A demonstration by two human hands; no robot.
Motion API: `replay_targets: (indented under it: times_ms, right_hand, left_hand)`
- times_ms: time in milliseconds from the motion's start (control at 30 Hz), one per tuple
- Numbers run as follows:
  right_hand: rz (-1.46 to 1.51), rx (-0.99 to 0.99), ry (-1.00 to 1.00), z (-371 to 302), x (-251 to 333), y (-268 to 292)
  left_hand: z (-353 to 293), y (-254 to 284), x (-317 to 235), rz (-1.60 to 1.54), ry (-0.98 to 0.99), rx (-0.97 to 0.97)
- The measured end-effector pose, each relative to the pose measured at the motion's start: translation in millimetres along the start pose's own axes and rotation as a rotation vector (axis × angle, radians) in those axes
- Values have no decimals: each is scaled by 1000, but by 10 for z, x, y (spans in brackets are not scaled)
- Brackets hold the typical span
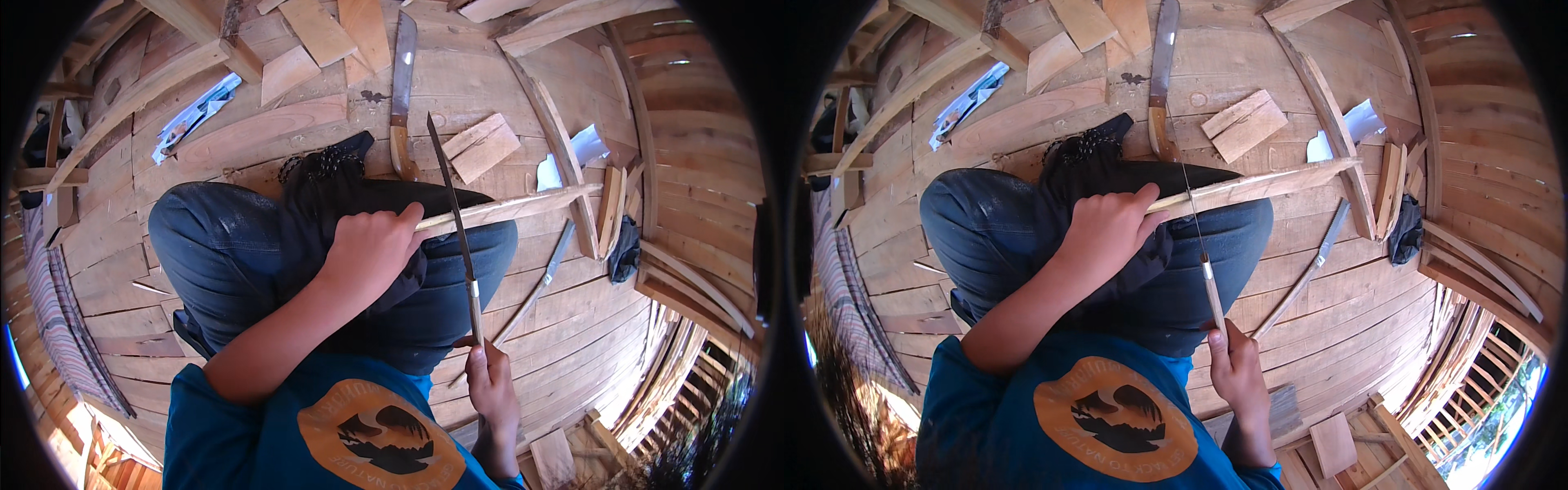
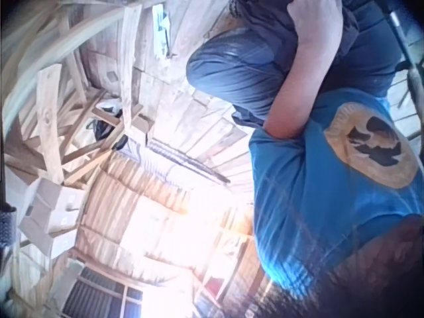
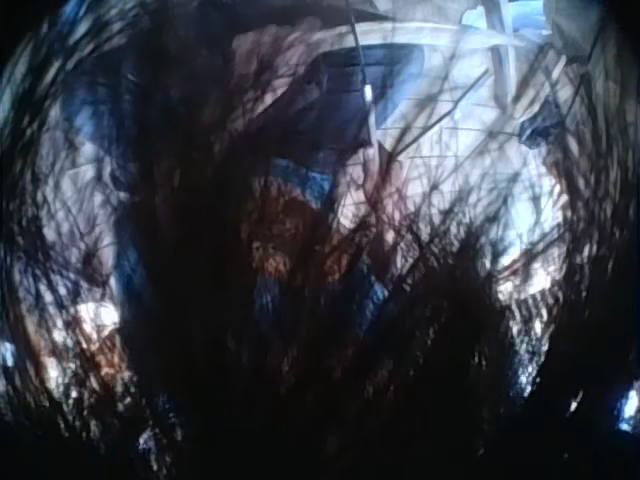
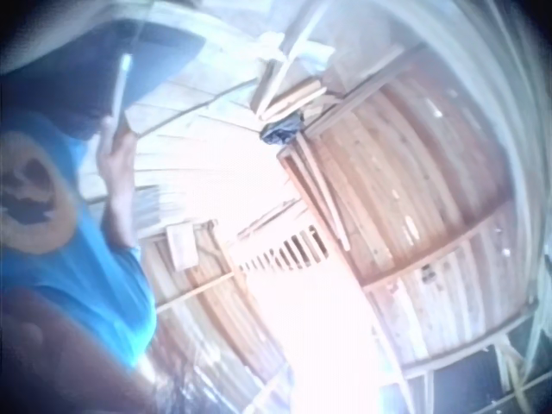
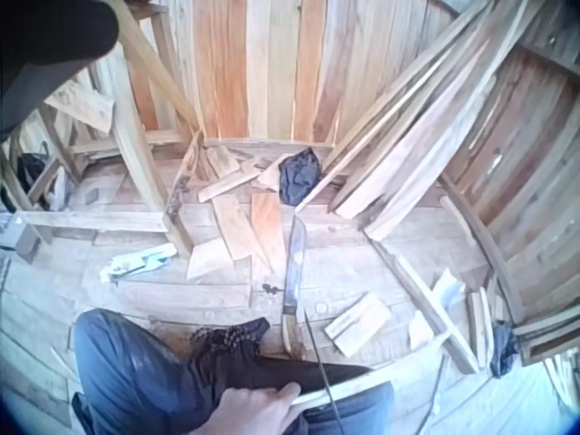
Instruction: The person saws through a piece of wood using a hand saw while sitting on the floor.
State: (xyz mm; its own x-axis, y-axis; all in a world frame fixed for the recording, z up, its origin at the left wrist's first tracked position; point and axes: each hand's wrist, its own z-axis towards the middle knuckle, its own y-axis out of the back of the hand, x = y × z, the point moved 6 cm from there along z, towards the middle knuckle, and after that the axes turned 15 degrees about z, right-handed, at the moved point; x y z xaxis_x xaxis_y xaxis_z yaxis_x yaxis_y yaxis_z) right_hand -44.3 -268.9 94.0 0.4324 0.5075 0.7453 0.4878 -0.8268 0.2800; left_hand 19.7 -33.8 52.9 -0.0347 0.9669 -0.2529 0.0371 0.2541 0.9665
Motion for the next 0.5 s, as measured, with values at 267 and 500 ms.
replay_targets:
  times_ms: [267, 500]
  right_hand:
    - [23, -6, -15, -184, -123, 32]
    - [-35, -74, 6, -115, -148, 36]
  left_hand:
    - [-18, -123, -65, -86, -145, 18]
    - [-31, -234, -31, -80, -143, -50]
